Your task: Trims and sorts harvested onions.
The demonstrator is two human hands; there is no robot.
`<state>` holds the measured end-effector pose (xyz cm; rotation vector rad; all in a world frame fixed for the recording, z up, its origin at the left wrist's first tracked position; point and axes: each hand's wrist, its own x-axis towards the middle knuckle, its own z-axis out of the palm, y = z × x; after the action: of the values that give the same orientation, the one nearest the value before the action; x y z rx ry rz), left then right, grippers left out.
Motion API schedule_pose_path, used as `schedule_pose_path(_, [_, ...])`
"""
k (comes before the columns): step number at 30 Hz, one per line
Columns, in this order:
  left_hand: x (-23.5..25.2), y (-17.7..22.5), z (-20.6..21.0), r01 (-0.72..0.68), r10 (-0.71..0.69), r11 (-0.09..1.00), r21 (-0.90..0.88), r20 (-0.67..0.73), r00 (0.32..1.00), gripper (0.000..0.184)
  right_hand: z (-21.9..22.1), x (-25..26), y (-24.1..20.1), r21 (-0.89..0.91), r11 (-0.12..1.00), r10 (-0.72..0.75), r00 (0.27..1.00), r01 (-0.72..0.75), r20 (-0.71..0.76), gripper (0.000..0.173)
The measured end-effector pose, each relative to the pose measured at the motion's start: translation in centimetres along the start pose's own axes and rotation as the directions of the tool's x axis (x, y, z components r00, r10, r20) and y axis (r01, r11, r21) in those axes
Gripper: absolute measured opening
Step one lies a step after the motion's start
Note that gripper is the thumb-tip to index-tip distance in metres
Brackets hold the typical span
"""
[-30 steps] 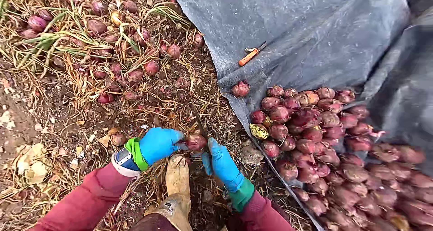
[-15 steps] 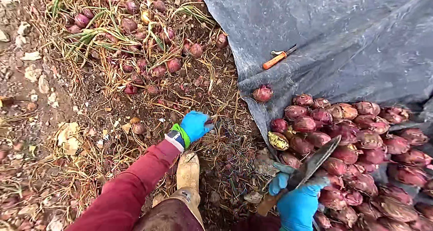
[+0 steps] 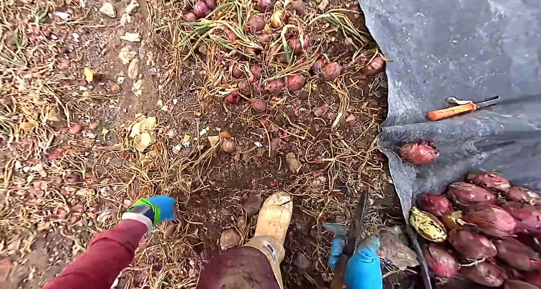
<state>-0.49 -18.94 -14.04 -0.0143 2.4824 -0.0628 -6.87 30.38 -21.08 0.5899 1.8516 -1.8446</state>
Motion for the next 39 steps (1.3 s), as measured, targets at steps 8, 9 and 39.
schedule_pose_path(8, [25.3, 3.5, 1.4, 0.100, -0.138, 0.897, -0.430, -0.057, 0.989, 0.077, 6.3, 1.7, -2.0, -0.037, 0.999, -0.033, 0.989, 0.039, 0.141, 0.094])
schedule_pose_path(9, [25.0, 3.8, 2.0, 0.192, -0.242, 0.837, -0.513, -0.031, 0.970, 0.072, 6.8, 1.9, -2.9, -0.051, 0.996, -0.062, 0.985, 0.071, 0.163, 0.092])
schedule_pose_path(39, [20.8, 33.9, -24.1, -0.681, 0.654, 0.727, -0.089, 0.392, 0.647, 0.040, -3.2, 9.8, -9.1, -0.147, 0.988, 0.015, 0.916, 0.048, 0.401, 0.092])
